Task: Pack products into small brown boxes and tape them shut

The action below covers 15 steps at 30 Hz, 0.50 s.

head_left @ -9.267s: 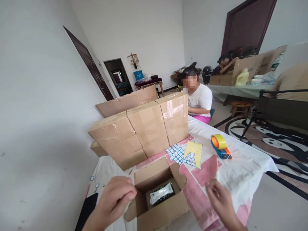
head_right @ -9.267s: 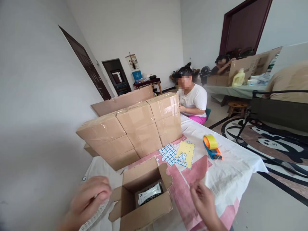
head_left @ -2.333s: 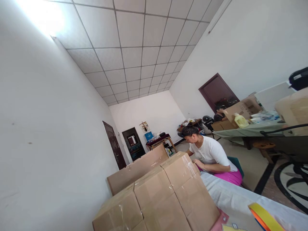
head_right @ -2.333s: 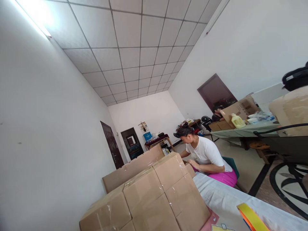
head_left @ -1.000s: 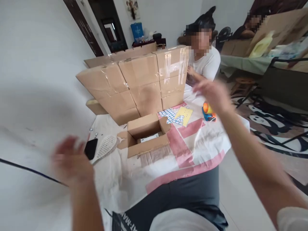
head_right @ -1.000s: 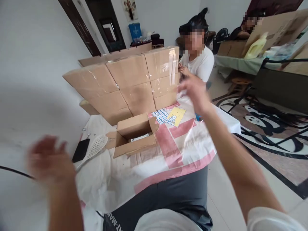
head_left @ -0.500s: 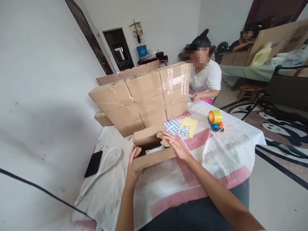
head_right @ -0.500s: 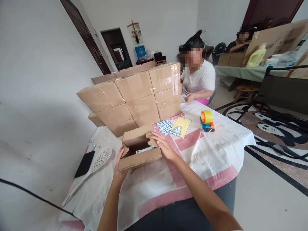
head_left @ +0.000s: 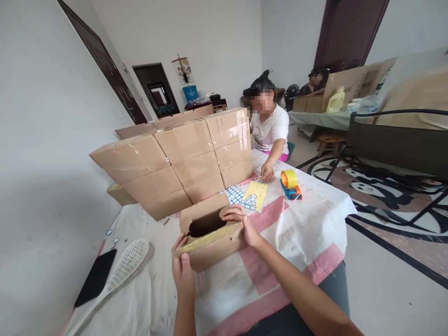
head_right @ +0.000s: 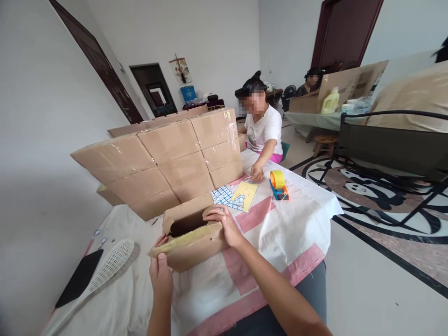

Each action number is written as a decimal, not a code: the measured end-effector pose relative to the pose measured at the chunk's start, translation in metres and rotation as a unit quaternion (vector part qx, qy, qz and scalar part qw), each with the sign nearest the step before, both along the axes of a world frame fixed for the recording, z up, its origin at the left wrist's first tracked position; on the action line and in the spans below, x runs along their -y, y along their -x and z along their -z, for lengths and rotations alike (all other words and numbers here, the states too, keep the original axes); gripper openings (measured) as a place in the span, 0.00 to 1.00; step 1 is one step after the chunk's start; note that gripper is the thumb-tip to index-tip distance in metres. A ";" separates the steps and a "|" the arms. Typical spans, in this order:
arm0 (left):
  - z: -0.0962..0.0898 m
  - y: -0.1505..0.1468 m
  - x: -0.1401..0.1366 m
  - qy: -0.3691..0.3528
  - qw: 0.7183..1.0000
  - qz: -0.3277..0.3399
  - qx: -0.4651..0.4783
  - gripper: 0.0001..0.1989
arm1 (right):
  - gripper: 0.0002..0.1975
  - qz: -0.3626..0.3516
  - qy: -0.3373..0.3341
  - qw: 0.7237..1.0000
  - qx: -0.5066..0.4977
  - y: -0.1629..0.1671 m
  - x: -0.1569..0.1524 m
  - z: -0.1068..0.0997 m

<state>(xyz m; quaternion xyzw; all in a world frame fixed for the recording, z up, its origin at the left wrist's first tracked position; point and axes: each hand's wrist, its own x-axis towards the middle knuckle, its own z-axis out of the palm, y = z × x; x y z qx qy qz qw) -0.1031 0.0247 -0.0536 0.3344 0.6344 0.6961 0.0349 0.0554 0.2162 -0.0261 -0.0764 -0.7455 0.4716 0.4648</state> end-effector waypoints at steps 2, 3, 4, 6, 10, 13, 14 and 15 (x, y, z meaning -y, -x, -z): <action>-0.003 -0.009 -0.002 0.009 1.000 -0.023 0.009 0.23 | 0.42 -0.005 0.006 1.000 -0.002 -0.004 -0.002 0.001; -0.006 -0.012 -0.002 0.018 0.999 -0.043 0.011 0.22 | 0.41 -0.004 0.011 1.000 0.002 -0.005 -0.004 0.001; -0.008 -0.015 -0.002 0.027 0.998 -0.064 0.012 0.21 | 0.39 0.001 0.020 1.000 0.008 -0.006 -0.005 -0.001; -0.013 -0.020 -0.002 0.043 0.994 -0.098 0.023 0.20 | 0.36 0.011 0.037 0.999 0.020 -0.006 -0.008 -0.004; -0.020 -0.026 -0.006 0.044 0.992 -0.101 0.058 0.21 | 0.25 0.002 0.057 0.998 0.033 -0.004 -0.007 -0.008; -0.021 -0.028 -0.010 0.032 0.992 -0.088 0.078 0.25 | 0.22 0.007 0.134 0.991 0.000 -0.001 -0.004 -0.002; -0.020 -0.029 -0.011 0.029 0.993 -0.083 0.084 0.26 | 0.27 0.001 0.172 0.985 -0.010 -0.001 -0.003 0.001; -0.020 -0.029 -0.012 0.026 0.993 -0.077 0.090 0.27 | 0.31 -0.012 0.210 0.977 -0.016 0.000 -0.002 0.003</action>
